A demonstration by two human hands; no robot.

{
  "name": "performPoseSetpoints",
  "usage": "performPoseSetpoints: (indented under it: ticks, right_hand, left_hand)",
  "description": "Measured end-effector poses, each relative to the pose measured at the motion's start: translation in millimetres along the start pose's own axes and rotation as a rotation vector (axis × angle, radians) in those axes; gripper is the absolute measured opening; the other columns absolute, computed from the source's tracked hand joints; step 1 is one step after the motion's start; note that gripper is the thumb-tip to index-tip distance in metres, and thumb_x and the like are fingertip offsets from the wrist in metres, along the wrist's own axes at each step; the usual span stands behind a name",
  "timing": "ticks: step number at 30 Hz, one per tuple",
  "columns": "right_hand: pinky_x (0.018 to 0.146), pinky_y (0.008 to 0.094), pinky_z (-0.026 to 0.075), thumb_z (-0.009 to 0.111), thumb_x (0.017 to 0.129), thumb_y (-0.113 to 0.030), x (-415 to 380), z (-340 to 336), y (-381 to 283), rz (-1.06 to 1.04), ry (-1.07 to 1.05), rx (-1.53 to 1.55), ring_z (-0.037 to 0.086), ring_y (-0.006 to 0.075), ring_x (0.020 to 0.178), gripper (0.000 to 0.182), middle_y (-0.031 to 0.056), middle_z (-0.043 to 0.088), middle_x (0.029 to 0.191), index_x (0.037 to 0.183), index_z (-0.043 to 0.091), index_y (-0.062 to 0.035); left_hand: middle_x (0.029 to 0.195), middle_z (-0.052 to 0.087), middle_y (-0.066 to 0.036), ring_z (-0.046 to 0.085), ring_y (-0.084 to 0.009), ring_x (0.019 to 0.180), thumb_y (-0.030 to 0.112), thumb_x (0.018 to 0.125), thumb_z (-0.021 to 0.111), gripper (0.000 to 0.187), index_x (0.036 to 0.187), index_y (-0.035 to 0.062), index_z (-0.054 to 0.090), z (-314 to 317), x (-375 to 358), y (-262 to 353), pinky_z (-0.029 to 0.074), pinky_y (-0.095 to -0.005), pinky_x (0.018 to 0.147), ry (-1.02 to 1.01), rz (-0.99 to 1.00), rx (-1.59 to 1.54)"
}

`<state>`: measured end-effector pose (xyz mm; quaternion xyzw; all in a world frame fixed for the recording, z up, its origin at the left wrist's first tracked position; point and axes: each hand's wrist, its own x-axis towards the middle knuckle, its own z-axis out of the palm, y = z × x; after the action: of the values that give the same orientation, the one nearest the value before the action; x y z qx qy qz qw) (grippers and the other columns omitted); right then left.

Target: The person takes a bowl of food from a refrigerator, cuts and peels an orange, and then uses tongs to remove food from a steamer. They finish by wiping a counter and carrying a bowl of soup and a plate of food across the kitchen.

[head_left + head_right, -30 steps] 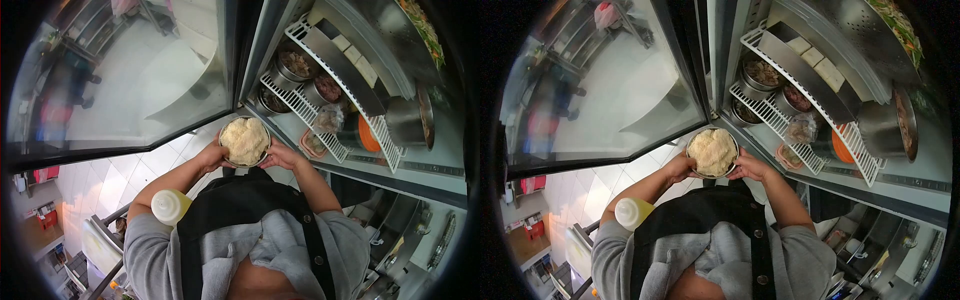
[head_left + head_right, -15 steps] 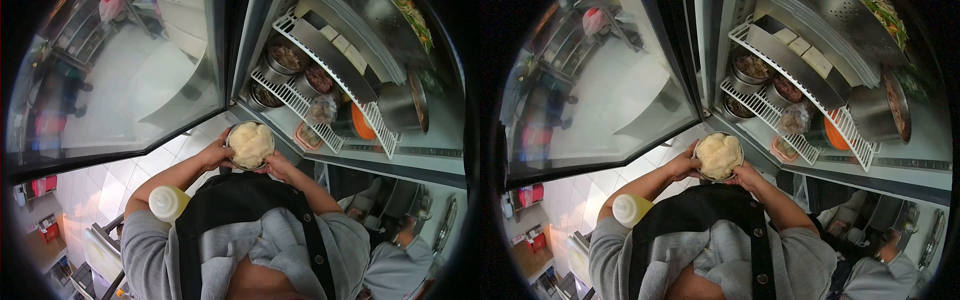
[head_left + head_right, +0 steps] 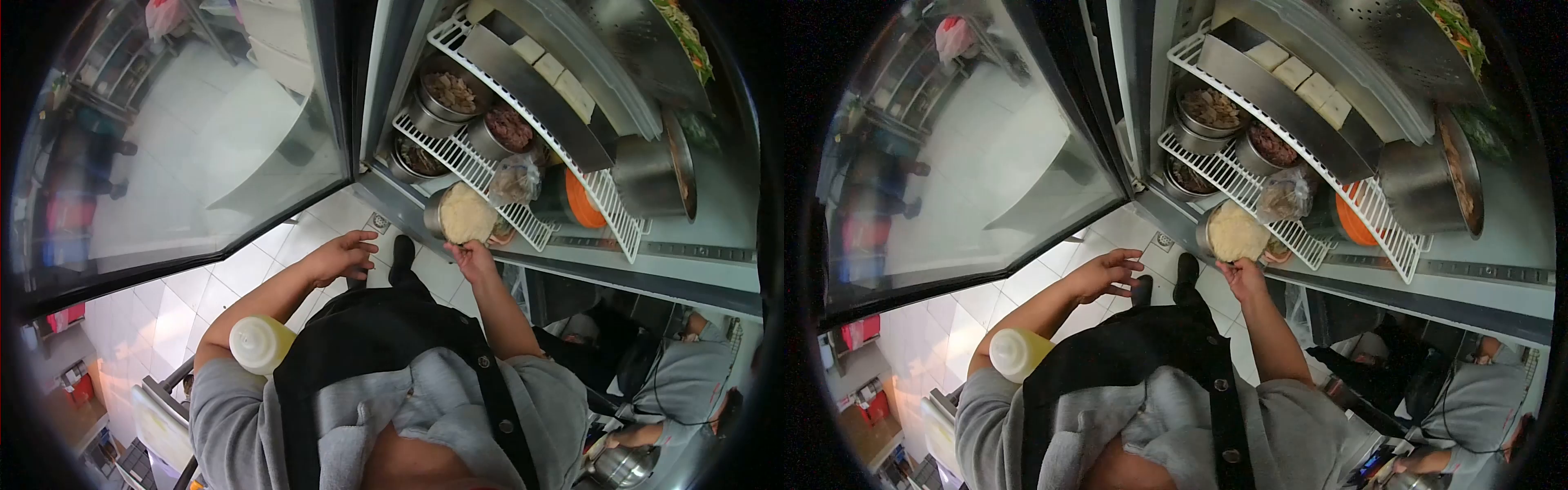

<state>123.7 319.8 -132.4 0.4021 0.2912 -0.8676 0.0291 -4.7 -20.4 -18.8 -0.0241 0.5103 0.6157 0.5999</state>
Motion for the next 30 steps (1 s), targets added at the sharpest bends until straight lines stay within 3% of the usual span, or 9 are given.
performPoseSetpoints:
  ticks: [5,9,10,12,14,17,22,30]
  right_hand:
    - [0.07,0.0295,0.061,0.037,0.081,0.004,44,-6,-21,-0.191,0.039,0.162,0.064,0.038,0.092,0.039,0.026,0.06,0.104,0.119,0.044,0.0128]
    - [0.07,0.0287,0.061,0.038,0.083,0.003,74,11,-41,-0.302,0.048,0.189,0.064,0.037,0.092,0.038,0.0247,0.06,0.108,0.12,0.047,0.0069]
    - [0.071,0.0329,0.061,0.047,0.088,-0.005,95,2,-45,-0.279,0.064,0.216,0.063,0.0348,0.096,0.036,0.0192,0.06,0.113,0.124,0.048,-0.0006]
    - [0.074,0.0383,0.06,0.052,0.09,-0.015,94,31,-56,-0.408,0.045,0.313,0.063,0.0332,0.097,0.038,0.0148,0.06,0.115,0.127,0.047,-0.0045]
    - [0.086,0.049,0.053,0.056,0.092,-0.031,85,71,-73,-0.471,0.145,0.373,0.057,0.0312,0.108,0.047,0.0088,0.055,0.124,0.132,0.044,-0.0102]
    - [0.086,0.049,0.053,0.056,0.092,-0.031,100,91,-88,-0.52,0.19,0.412,0.057,0.0312,0.108,0.047,0.0089,0.055,0.124,0.132,0.044,-0.0102]
    - [0.087,0.0491,0.053,0.056,0.092,-0.031,144,56,-90,-0.529,0.207,0.396,0.057,0.0312,0.109,0.047,0.0091,0.055,0.125,0.132,0.044,-0.0102]
    - [0.087,0.0492,0.052,0.055,0.092,-0.032,199,9,-76,-0.509,0.267,0.333,0.056,0.0312,0.109,0.047,0.0093,0.054,0.126,0.132,0.044,-0.0103]
  left_hand:
    - [0.127,0.049,-0.008,0.055,-0.0209,0.105,0.01,0.09,0.053,0.05,0.138,0.0109,0.038,-4,9,-12,0.05,-0.0376,0.088,0.009,-0.024,0.03]
    - [0.129,0.048,-0.009,0.056,-0.0201,0.106,0.006,0.088,0.051,0.052,0.138,0.0114,0.038,-5,10,-8,0.049,-0.0346,0.089,0.042,-0.006,0.141]
    - [0.129,0.048,-0.009,0.056,-0.02,0.106,0.004,0.088,0.05,0.052,0.138,0.0111,0.038,-6,9,-7,0.049,-0.0338,0.089,0.042,0.018,0.19]
    - [0.129,0.048,-0.009,0.056,-0.0201,0.107,0.002,0.087,0.049,0.053,0.138,0.0105,0.038,-7,8,-7,0.048,-0.0326,0.09,0.033,0.05,0.289]
    - [0.129,0.049,-0.009,0.056,-0.0203,0.108,-0.001,0.086,0.047,0.054,0.138,0.0098,0.037,-7,6,-6,0.047,-0.0319,0.091,0.015,0.066,0.393]
    - [0.129,0.049,-0.01,0.056,-0.0203,0.11,-0.003,0.086,0.046,0.054,0.138,0.0087,0.037,-7,6,-10,0.046,-0.0318,0.093,-0.005,0.091,0.514]
    - [0.128,0.05,-0.008,0.056,-0.0185,0.109,-0.007,0.085,0.043,0.051,0.134,0.0067,0.042,-4,3,-10,0.044,-0.0302,0.096,-0.049,0.089,0.628]
    - [0.128,0.051,-0.01,0.056,-0.0185,0.11,-0.009,0.083,0.044,0.053,0.134,0.006,0.041,-6,4,-6,0.044,-0.0311,0.095,0.03,0.128,0.533]
